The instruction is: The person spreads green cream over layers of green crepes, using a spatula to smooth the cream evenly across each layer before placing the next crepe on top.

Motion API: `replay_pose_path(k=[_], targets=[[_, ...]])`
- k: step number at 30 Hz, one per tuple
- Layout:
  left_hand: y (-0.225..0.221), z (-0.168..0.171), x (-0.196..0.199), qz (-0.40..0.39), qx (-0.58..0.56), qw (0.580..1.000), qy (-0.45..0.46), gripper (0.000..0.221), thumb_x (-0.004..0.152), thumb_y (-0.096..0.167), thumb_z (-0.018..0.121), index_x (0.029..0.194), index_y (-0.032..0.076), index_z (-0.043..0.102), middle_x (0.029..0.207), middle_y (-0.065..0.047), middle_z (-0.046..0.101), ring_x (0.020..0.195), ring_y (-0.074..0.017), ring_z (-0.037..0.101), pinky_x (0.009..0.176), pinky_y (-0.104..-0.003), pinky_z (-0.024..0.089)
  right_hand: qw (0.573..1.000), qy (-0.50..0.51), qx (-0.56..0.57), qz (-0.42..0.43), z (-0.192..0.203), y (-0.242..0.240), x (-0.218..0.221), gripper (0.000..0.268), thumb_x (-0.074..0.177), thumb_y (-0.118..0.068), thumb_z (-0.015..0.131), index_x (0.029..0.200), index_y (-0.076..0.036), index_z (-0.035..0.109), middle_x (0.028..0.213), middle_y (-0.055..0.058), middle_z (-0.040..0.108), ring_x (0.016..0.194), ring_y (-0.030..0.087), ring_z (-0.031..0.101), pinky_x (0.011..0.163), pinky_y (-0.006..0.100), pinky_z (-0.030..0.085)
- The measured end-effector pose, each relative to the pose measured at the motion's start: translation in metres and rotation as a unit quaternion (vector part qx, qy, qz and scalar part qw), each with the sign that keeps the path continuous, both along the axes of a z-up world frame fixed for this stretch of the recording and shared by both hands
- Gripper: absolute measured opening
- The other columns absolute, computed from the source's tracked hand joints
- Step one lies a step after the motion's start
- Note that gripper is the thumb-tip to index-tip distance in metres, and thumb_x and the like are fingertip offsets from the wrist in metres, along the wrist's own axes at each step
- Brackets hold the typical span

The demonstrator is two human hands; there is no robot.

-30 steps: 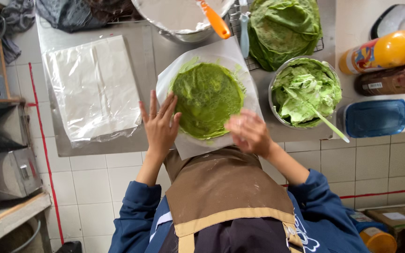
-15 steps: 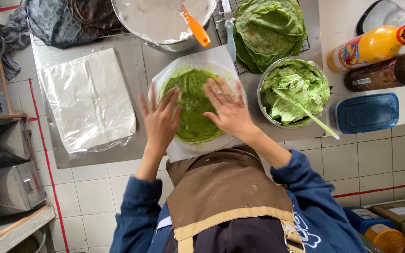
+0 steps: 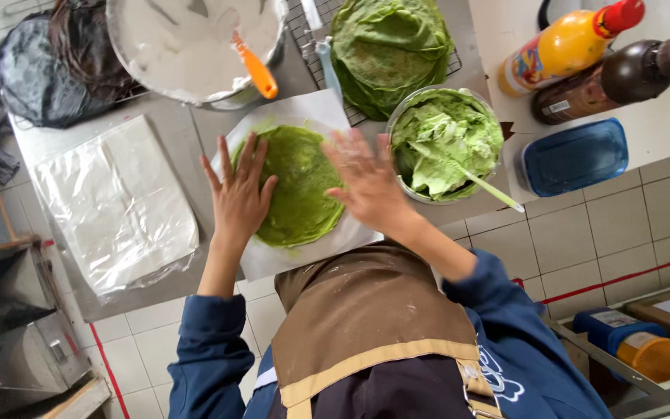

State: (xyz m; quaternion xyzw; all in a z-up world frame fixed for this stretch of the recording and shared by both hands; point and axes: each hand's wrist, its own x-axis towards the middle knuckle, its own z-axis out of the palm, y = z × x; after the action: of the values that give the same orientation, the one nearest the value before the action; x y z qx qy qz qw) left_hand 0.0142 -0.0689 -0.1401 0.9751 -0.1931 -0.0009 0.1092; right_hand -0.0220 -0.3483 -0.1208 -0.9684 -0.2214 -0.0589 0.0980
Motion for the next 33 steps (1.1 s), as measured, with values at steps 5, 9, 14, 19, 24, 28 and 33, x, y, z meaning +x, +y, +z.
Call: replay_pose_path(k=[5,9,14,19,24,28,33], targets=[[-0.028,0.035,-0.019,0.010,-0.002,1.000,-0.016,0.070,0.107,0.043,0.054,0.167,0.012,0.032,0.174,-0.005,0.022,0.159,-0.0393,-0.001,0.123,-0.064,-0.007,0.980,0.000,-0.031,-0.196,0.046,-0.111,-0.051,0.029,0.094,-0.025,0.072,0.118,-0.009,0.066,0.120,0.009,0.068,0.121,0.030,0.060,0.106,0.048,0.040],[-0.098,0.053,-0.063,-0.069,-0.354,0.928,0.094,0.060,0.093,0.025,0.067,0.149,0.012,0.049,0.158,-0.014,0.044,0.151,-0.0348,0.038,0.128,-0.048,0.026,0.948,0.065,-0.208,-0.231,0.038,-0.163,-0.077,0.023,0.088,-0.022,0.071,0.107,-0.011,0.064,0.102,0.007,0.066,0.100,0.025,0.065,0.084,0.040,0.050],[-0.198,-0.005,-0.117,-0.064,-0.527,0.633,0.563,0.049,0.111,0.039,0.048,0.147,0.004,0.051,0.141,-0.017,0.058,0.138,-0.0325,0.053,0.118,-0.038,0.042,0.971,0.028,-0.144,-0.187,0.025,-0.184,-0.084,0.020,0.094,-0.009,0.064,0.114,-0.010,0.064,0.097,0.004,0.065,0.089,0.020,0.068,0.072,0.033,0.054],[-0.257,-0.087,-0.127,0.236,-0.661,0.370,0.609,0.072,0.102,0.049,0.047,0.157,0.009,0.025,0.155,-0.006,0.035,0.136,-0.0330,0.052,0.112,-0.043,0.045,0.975,0.081,-0.130,-0.163,0.064,-0.210,-0.102,0.022,0.098,-0.017,0.061,0.119,-0.013,0.067,0.077,0.003,0.063,0.064,0.020,0.067,0.051,0.036,0.051],[-0.285,-0.086,-0.126,0.218,-0.774,0.308,0.508,0.078,0.104,0.057,0.040,0.161,0.008,0.022,0.161,-0.016,0.037,0.134,-0.0331,0.054,0.113,-0.044,0.045,0.979,0.032,-0.124,-0.156,0.053,-0.229,-0.120,0.023,0.096,-0.011,0.057,0.117,-0.011,0.066,0.081,0.003,0.064,0.070,0.021,0.069,0.054,0.035,0.051],[-0.299,-0.060,-0.128,0.258,-0.791,0.315,0.456,0.078,0.098,0.059,0.038,0.158,0.014,0.017,0.158,-0.011,0.037,0.134,-0.0350,0.055,0.113,-0.048,0.045,0.966,0.163,-0.082,-0.184,0.026,-0.235,-0.116,0.012,0.101,-0.020,0.058,0.100,-0.013,0.068,0.076,0.005,0.071,0.065,0.026,0.070,0.051,0.039,0.052],[-0.307,-0.046,-0.132,0.256,-0.801,0.332,0.426,0.080,0.101,0.062,0.036,0.160,0.010,0.020,0.156,-0.019,0.040,0.132,-0.0361,0.055,0.113,-0.050,0.046,0.956,0.243,0.079,-0.144,-0.005,-0.250,-0.091,0.018,0.097,-0.023,0.061,0.092,-0.011,0.072,0.067,0.012,0.070,0.063,0.032,0.068,0.054,0.046,0.050]])
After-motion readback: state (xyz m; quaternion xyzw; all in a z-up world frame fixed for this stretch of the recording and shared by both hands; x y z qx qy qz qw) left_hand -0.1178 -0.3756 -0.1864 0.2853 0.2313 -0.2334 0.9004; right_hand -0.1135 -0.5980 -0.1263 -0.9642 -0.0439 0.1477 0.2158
